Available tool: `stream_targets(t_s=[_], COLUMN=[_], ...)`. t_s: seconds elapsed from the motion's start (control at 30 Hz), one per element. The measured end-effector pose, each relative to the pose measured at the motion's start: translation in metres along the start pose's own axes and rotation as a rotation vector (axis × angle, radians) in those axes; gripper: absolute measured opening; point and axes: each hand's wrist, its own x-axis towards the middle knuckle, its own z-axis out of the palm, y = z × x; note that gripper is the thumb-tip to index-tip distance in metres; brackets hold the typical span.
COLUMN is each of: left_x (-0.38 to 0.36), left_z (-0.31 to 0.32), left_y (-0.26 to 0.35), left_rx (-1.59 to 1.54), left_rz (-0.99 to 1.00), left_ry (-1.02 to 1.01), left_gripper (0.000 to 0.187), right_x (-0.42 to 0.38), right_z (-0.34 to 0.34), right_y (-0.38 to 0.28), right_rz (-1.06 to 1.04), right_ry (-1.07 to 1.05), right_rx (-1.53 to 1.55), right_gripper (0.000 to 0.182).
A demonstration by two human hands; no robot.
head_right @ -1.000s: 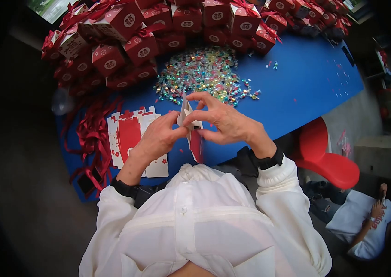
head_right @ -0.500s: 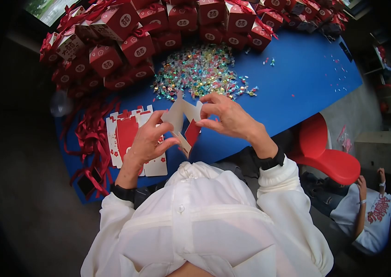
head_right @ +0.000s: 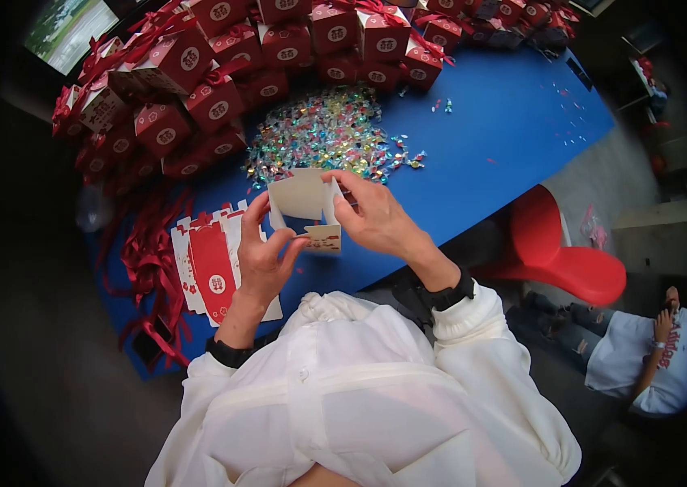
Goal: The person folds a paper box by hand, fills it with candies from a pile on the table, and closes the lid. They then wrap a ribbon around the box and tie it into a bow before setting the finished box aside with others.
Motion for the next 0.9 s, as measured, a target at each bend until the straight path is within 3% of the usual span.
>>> stream_targets(t_s=[0.07, 0.1, 0.17, 0.2, 0.33, 0.4, 0.43, 0.53, 0.6, 0.67, 0.73, 0.8, 0.83, 0.9], left_x=[-0.001, -0.001, -0.001, -0.003, -0.010, -0.012, -0.012, -0.008, -0.002, 0.002, 0.002, -0.007, -0.004, -0.001], left_z=[0.003, 0.003, 0.003, 0.004, -0.004, -0.010, -0.014, -0.024, -0.028, -0.028, -0.030, -0.032, -0.034, -0.030], left_y=[0.004, 0.007, 0.014, 0.014, 0.004, -0.002, -0.009, -0.029, -0.032, -0.032, -0.033, -0.042, -0.031, -0.017], left_rx=[0.117, 0.107, 0.220, 0.214, 0.139, -0.077, -0.070, -0.321, -0.192, -0.518, -0.521, -0.760, -0.695, -0.584], left_rz=[0.073, 0.084, 0.185, 0.191, 0.411, 0.243, 0.239, -0.154, -0.098, -0.247, -0.258, -0.176, -0.130, -0.037], left_ry=[0.056, 0.052, 0.077, 0.075, 0.017, 0.164, 0.162, 0.033, 0.104, 0.161, 0.148, -0.166, -0.211, -0.247], left_gripper=[0.016, 0.016, 0.014, 0.014, 0.034, 0.044, 0.044, 0.037, 0.032, 0.034, 0.030, 0.022, 0.018, 0.021], right_x=[0.002, 0.004, 0.009, 0.011, 0.021, 0.024, 0.026, 0.029, 0.031, 0.033, 0.039, 0.045, 0.049, 0.058], right_z=[0.000, 0.002, 0.005, 0.003, -0.008, -0.012, -0.015, -0.021, -0.026, -0.030, -0.032, -0.028, -0.027, -0.021], right_y=[-0.001, -0.001, -0.001, -0.002, -0.004, -0.002, -0.001, -0.005, -0.010, -0.014, -0.014, -0.005, 0.003, 0.015], right_rz=[-0.088, -0.083, -0.334, -0.331, -0.321, -0.279, -0.283, -0.292, -0.346, -0.356, -0.370, -0.269, -0.266, -0.449], right_ry=[0.063, 0.076, 0.154, 0.162, -0.033, -0.110, -0.150, -0.205, -0.255, -0.297, -0.343, -0.280, -0.279, -0.184], right_rx=[-0.296, -0.300, -0.275, -0.279, -0.312, -0.307, -0.271, -0.254, -0.311, -0.321, -0.337, -0.234, -0.234, -0.268], right_gripper=[0.031, 0.031, 0.031, 0.031, 0.034, 0.036, 0.038, 0.041, 0.041, 0.042, 0.044, 0.037, 0.037, 0.035])
